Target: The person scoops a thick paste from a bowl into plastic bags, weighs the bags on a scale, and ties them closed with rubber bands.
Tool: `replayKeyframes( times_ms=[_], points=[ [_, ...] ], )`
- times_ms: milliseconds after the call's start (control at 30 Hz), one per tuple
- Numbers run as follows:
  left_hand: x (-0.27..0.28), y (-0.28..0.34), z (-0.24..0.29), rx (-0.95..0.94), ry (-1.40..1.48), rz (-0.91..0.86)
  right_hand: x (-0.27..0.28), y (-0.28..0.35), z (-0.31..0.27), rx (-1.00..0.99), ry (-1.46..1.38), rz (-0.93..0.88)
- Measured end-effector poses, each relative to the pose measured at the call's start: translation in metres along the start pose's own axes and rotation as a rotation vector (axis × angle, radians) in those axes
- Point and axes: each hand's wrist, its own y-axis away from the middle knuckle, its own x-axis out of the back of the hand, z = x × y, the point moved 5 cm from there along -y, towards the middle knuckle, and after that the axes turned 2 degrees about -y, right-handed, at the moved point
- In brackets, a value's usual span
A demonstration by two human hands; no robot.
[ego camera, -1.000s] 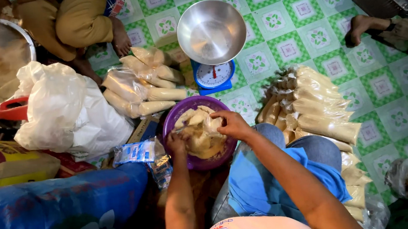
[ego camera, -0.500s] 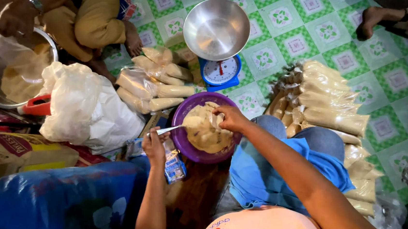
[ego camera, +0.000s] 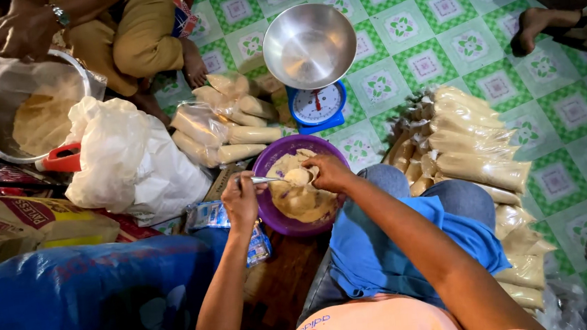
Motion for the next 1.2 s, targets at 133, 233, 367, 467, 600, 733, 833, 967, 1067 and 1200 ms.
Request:
replayKeyframes(
  times_ms=[133,233,367,467,600,733,833,967,1067,1200],
  points=[
    [-0.020,0.015,0.035,-0.296,-0.240,-0.042,0.001,0.005,-0.013,-0.025,-0.055,-0.006],
    [-0.047,0.023,0.052,-0.120,-0.137,-0.287,-0.004,0.000,-0.005,-0.032,-0.086,-0.008],
    [-0.108,0.036,0.009,-0.731,-0.870,-0.329,-0.002,0.003,0.013,-0.005,0.015,0.020],
    [-0.090,0.049,0.068,-1.069,-1.087,-0.218,0.013,0.008,0.006,-0.061,-0.189,0.022],
    [-0.082,0.049,0.058,-0.985,-0.794,-0.063,0.021,0.011,-0.017,-0.095,-0.154,0.053],
    [-0.049,0.044,0.062,-0.980,-0.698,0.121,0.022,0.012,-0.022,-0.161,-0.205,0.098],
    [-0.016,0.037,0.066,-0.703,-0.326,0.173,0.019,0.011,-0.016,-0.190,-0.208,0.110],
    [0.004,0.035,0.054,-0.562,-0.044,0.183,0.014,0.014,0.001,-0.166,-0.179,0.128],
    [0.020,0.029,0.014,-0.330,0.026,0.187,0.024,0.015,-0.006,-0.146,-0.138,0.149],
    [0.016,0.008,-0.038,-0.317,-0.388,0.145,0.035,0.015,-0.014,-0.188,-0.087,0.249]
  ],
)
